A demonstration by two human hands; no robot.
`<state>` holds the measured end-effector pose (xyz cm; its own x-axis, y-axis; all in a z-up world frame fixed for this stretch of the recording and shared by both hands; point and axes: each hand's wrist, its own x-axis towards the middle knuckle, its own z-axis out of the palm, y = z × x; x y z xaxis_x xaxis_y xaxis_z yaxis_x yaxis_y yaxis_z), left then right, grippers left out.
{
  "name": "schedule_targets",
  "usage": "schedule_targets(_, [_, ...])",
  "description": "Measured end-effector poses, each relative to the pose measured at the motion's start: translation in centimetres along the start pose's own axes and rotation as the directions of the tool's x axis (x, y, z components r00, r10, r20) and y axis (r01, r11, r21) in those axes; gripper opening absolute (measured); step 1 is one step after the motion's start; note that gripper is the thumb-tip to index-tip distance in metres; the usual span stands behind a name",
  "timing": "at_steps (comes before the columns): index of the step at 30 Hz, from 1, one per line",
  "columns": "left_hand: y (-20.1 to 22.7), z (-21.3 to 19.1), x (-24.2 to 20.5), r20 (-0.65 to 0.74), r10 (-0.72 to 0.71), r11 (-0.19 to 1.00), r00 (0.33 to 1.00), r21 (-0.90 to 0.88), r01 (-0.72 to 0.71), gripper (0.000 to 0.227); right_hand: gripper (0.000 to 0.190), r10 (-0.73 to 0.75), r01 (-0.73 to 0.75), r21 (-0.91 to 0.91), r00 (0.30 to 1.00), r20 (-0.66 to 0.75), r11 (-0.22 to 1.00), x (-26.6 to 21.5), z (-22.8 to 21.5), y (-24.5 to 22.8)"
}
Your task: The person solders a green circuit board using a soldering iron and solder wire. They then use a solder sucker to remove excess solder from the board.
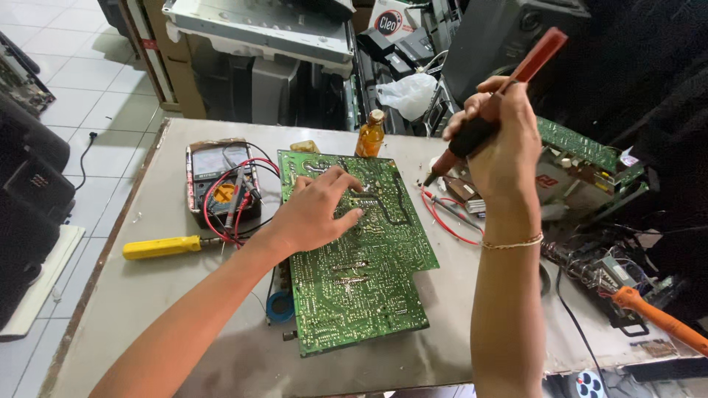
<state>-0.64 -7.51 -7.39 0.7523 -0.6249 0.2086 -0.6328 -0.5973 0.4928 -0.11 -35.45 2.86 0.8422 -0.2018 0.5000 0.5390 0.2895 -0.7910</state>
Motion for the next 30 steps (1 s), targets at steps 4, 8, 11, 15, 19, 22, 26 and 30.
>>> schedule_targets(4, [-0.1,0.0,0.0,0.002,-0.006,1.000,1.000,0.004,0.006,0.039,0.036,-0.093,0.096,-0.085,0.995,0.035,0.992,0.1,-0.8,1.0])
schedule_targets(8, [0.1,0.2,0.2,0.023,-0.021,0.999,1.000,0.026,0.020,0.041,0.052,-0.065,0.066,-0.075,0.998,0.016,0.995,0.2,-0.9,0.3])
schedule_targets(11, [0.1,0.1,0.1,0.023,-0.024,0.999,0.999,0.030,0.023,0.040,0.070,-0.022,0.020,-0.047,0.999,-0.042,0.999,-0.1,-0.6,-1.0])
schedule_targets(15, [0.2,-0.1,-0.1,0.031,-0.031,0.999,0.999,0.032,0.030,0.039,0.081,0.022,-0.027,-0.039,0.992,-0.124,0.999,-1.3,0.1,-2.6])
schedule_targets(19, [0.5,-0.2,-0.3,0.005,-0.014,0.999,1.000,0.045,0.014,0.037,0.076,-0.014,0.002,-0.051,0.975,-0.222,0.999,-1.0,0.5,-2.3])
schedule_targets(22, [0.4,-0.1,-0.3,-0.002,0.001,0.999,1.000,0.045,-0.001,0.039,0.069,-0.060,0.036,-0.180,0.989,-0.132,0.983,-1.6,1.0,-2.3])
schedule_targets(26, [0.0,0.1,0.0,0.006,-0.006,1.000,1.000,0.027,0.006,0.038,0.058,-0.091,0.082,-0.112,0.993,-0.075,0.990,-1.1,0.5,-0.3])
schedule_targets(30, [-0.2,0.2,-0.1,-0.023,0.042,0.999,0.999,-0.007,-0.042,0.034,0.052,-0.044,0.034,-0.170,0.998,-0.052,0.985,-1.0,0.2,2.7])
